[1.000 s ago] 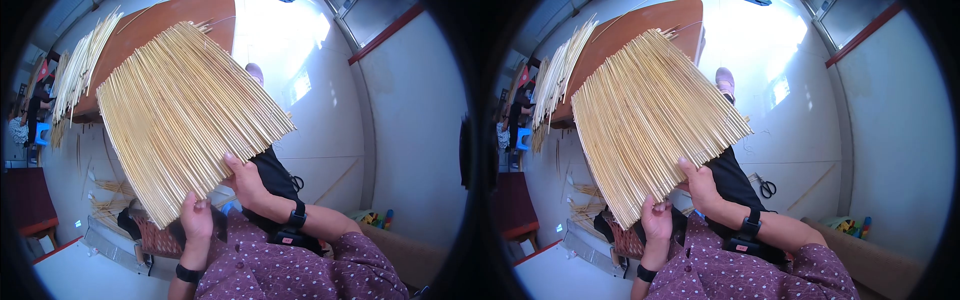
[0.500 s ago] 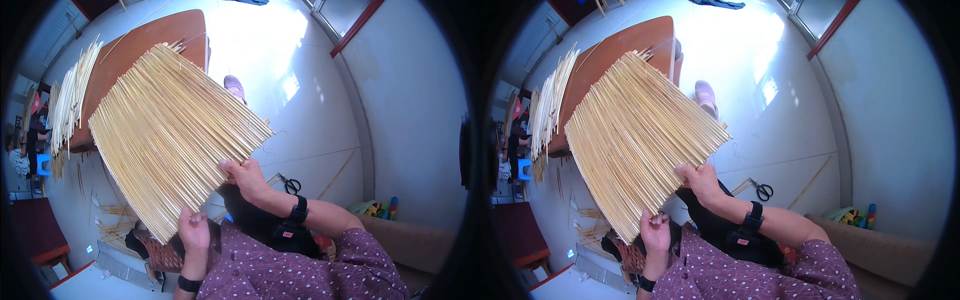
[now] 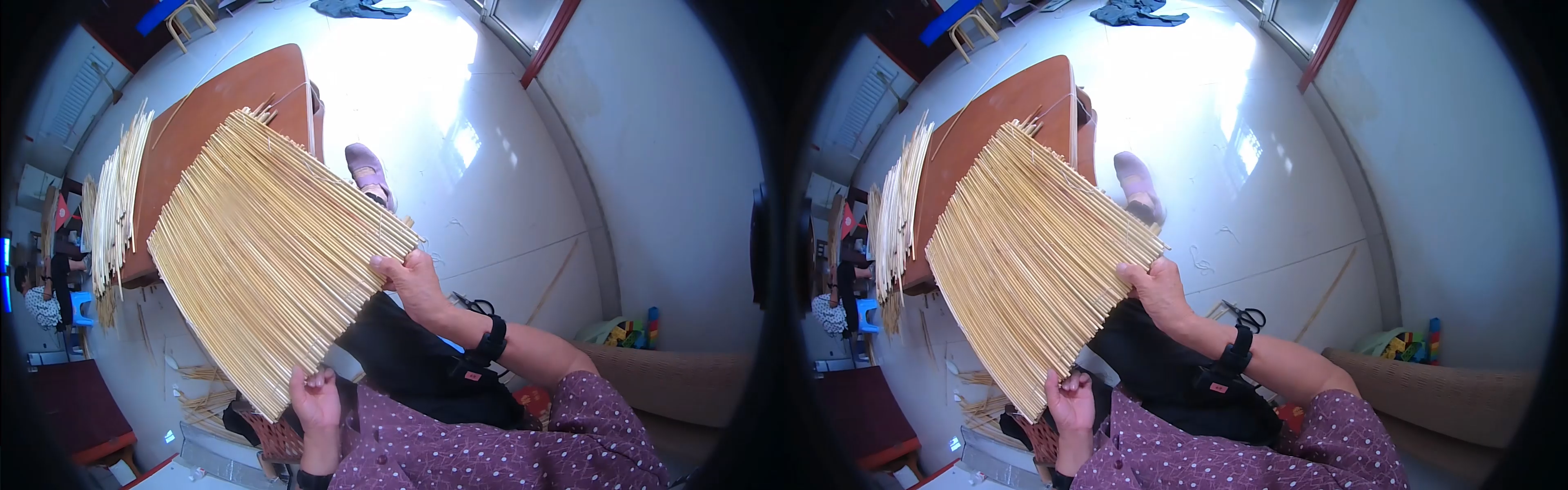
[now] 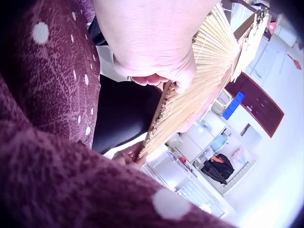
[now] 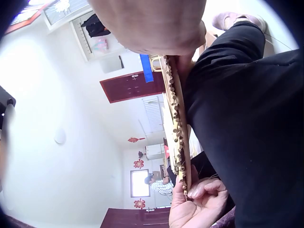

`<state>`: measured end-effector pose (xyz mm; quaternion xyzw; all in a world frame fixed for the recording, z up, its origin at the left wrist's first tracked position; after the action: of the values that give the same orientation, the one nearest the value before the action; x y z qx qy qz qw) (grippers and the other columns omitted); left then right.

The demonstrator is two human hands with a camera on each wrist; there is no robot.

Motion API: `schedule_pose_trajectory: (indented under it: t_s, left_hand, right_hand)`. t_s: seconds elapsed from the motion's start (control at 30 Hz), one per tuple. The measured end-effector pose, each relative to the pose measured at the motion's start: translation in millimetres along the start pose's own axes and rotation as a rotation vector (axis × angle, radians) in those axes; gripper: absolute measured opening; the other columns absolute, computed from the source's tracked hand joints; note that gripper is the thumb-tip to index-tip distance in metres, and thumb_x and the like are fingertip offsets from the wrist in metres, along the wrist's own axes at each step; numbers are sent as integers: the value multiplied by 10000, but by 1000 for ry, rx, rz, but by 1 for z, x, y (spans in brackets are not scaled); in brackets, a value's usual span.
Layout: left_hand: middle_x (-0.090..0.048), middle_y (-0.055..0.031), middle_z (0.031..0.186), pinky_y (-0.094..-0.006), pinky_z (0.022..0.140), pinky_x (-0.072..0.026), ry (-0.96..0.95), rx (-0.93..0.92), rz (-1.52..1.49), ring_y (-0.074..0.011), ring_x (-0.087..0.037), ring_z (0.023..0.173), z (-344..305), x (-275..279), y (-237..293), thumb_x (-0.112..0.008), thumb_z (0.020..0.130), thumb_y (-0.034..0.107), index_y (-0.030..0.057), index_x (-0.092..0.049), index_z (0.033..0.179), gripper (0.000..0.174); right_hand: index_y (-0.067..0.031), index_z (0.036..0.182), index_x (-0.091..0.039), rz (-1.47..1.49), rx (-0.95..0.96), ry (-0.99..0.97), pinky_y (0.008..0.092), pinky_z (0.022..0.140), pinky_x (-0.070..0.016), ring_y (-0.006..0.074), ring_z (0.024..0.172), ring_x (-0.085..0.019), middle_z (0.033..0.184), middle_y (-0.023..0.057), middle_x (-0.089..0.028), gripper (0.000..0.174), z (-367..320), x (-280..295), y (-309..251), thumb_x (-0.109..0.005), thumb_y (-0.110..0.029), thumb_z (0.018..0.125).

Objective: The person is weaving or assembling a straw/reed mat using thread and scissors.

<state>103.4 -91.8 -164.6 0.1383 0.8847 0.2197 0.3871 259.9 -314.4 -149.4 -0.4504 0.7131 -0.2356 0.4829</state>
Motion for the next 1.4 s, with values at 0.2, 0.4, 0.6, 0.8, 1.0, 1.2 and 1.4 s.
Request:
schedule_pose_trajectory:
  t_s: [0.2,0.4,0.6,0.8,1.0,1.2,1.4]
  left_hand:
    - [-430,25,606,-306,693,-408,-23,1,-23,-107,-424,585,2,4,0,-606,912,205,88,-563,871,131]
    - [-475,13,597,-318,700,-443,4,-4,-22,-128,-454,584,-1,1,1,-636,885,167,104,-528,784,161]
    - [-451,23,612,-299,706,-425,-16,-28,8,-112,-446,600,1,1,-1,-607,920,207,92,-587,906,117]
    - [-464,25,612,-301,708,-433,-21,3,-19,-109,-456,604,3,7,-2,-610,918,210,91,-596,951,124]
    - [-462,37,628,-300,723,-440,-10,-30,5,-102,-473,612,2,0,-3,-623,907,216,104,-597,938,119]
    - [-464,46,637,-314,727,-453,-24,-15,-1,-99,-477,598,5,2,-5,-623,906,189,102,-575,907,99]
    - [-501,48,690,-294,718,-416,-29,-23,-64,-72,-463,632,2,3,-6,-603,913,122,93,-592,888,40]
  right_hand:
    - [58,1154,-534,99,-32,79,307,722,-582,169,841,-667,1005,124,-648,344,-1,1,-20,-584,-186,915]
    - [42,1152,-545,37,-5,101,287,657,-576,151,819,-663,970,96,-649,426,12,17,-18,-598,-300,903]
    - [54,1143,-514,251,-36,40,305,683,-587,170,804,-674,985,123,-645,374,6,7,-9,-572,-245,924]
    - [39,1066,-578,23,-84,50,298,673,-584,173,775,-680,923,106,-665,284,-4,-5,11,-599,-194,905]
    - [16,1013,-596,51,-128,59,304,652,-567,165,752,-651,883,87,-646,259,-4,-12,13,-636,-193,866]
    - [43,1046,-590,-97,-131,12,269,653,-558,162,746,-653,910,96,-654,294,-2,-9,20,-665,-167,854]
    - [30,1033,-605,-379,-200,-59,328,731,-547,177,750,-645,871,81,-659,260,-29,25,26,-654,-159,861]
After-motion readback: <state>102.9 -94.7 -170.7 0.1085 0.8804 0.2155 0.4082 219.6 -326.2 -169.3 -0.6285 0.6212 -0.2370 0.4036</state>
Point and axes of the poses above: each hand's wrist, its own z-axis towards the middle knuckle, its own x-axis out of the back of the hand, y = z × x, the point moved 6 cm from there along z, towards the middle knuckle
